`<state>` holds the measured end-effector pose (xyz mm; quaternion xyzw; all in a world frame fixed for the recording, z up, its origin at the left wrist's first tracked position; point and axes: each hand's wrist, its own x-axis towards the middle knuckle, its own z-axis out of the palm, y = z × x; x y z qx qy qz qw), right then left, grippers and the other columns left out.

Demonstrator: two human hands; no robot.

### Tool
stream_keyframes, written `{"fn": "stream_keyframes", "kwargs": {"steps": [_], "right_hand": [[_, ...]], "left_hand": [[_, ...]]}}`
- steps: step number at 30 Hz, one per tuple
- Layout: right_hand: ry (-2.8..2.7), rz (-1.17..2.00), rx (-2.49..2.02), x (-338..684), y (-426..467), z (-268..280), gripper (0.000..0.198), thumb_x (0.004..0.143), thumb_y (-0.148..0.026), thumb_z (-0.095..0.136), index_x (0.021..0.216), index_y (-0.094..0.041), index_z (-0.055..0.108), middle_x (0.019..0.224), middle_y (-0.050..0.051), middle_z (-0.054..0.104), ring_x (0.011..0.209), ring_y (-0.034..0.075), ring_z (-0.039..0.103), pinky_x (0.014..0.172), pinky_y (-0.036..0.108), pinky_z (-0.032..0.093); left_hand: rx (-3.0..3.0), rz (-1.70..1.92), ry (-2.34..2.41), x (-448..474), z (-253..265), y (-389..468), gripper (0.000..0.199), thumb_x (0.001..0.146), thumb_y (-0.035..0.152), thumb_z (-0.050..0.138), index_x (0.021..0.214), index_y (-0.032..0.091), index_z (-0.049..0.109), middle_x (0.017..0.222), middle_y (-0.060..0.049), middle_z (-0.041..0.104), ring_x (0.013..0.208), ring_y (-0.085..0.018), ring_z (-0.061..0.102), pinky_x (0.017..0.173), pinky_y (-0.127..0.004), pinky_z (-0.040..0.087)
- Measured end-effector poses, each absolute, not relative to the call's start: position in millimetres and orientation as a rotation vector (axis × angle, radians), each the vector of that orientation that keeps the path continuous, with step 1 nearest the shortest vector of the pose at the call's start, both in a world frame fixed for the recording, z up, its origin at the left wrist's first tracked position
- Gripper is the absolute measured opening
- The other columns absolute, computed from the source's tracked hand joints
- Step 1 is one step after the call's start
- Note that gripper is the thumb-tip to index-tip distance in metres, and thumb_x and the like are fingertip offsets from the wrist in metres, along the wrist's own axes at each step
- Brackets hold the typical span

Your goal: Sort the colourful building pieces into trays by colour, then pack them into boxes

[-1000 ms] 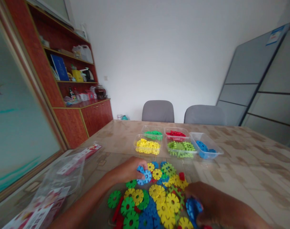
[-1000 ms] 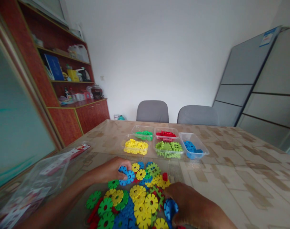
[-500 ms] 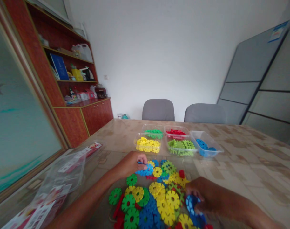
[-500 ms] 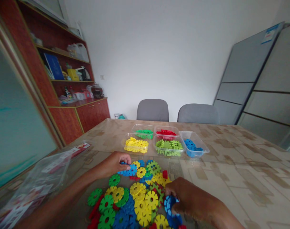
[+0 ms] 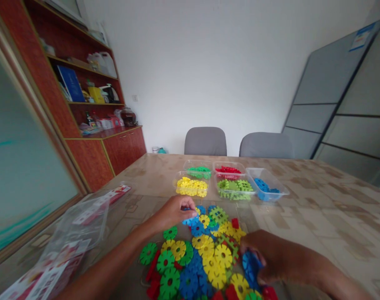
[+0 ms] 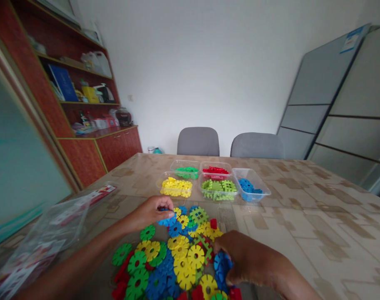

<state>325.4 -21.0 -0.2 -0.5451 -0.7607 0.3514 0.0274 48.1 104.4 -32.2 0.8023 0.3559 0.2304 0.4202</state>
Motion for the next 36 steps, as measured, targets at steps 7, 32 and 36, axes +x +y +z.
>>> {"fn": "stream_keyframes", "kwargs": {"steps": [7, 32, 36], "right_hand": [[-2.349, 1.06, -1.717, 319, -25, 4, 0.035, 0.055, -0.011, 0.068, 0.089, -0.021, 0.067, 0.088, -0.001, 0.064, 0.079, 0.018, 0.055, 0.061, 0.022, 0.039], [-2.328, 1.298, -1.528, 325, -21, 5, 0.024, 0.056, -0.023, 0.078, 0.076, -0.018, 0.066, 0.066, -0.006, 0.058, 0.06, 0.011, 0.05, 0.047, 0.018, 0.031], [-2.024, 1.442, -1.288, 323, -16, 12, 0.023, 0.067, -0.036, 0.075, 0.076, -0.017, 0.063, 0.07, -0.004, 0.056, 0.063, 0.011, 0.048, 0.054, 0.02, 0.037]], "left_hand": [[2.028, 0.414, 0.896, 50, -46, 97, 0.022, 0.067, 0.025, 0.069, 0.085, 0.016, 0.06, 0.065, 0.005, 0.052, 0.061, -0.012, 0.047, 0.053, -0.019, 0.033], [1.76, 0.57, 0.887, 62, -38, 92, 0.039, 0.067, 0.05, 0.07, 0.075, 0.015, 0.053, 0.064, 0.004, 0.052, 0.056, -0.009, 0.045, 0.052, -0.02, 0.034], [1.658, 0.485, 0.839, 70, -34, 79, 0.046, 0.069, 0.058, 0.065, 0.083, 0.016, 0.053, 0.056, 0.007, 0.049, 0.041, -0.006, 0.038, 0.041, -0.018, 0.029]]}}
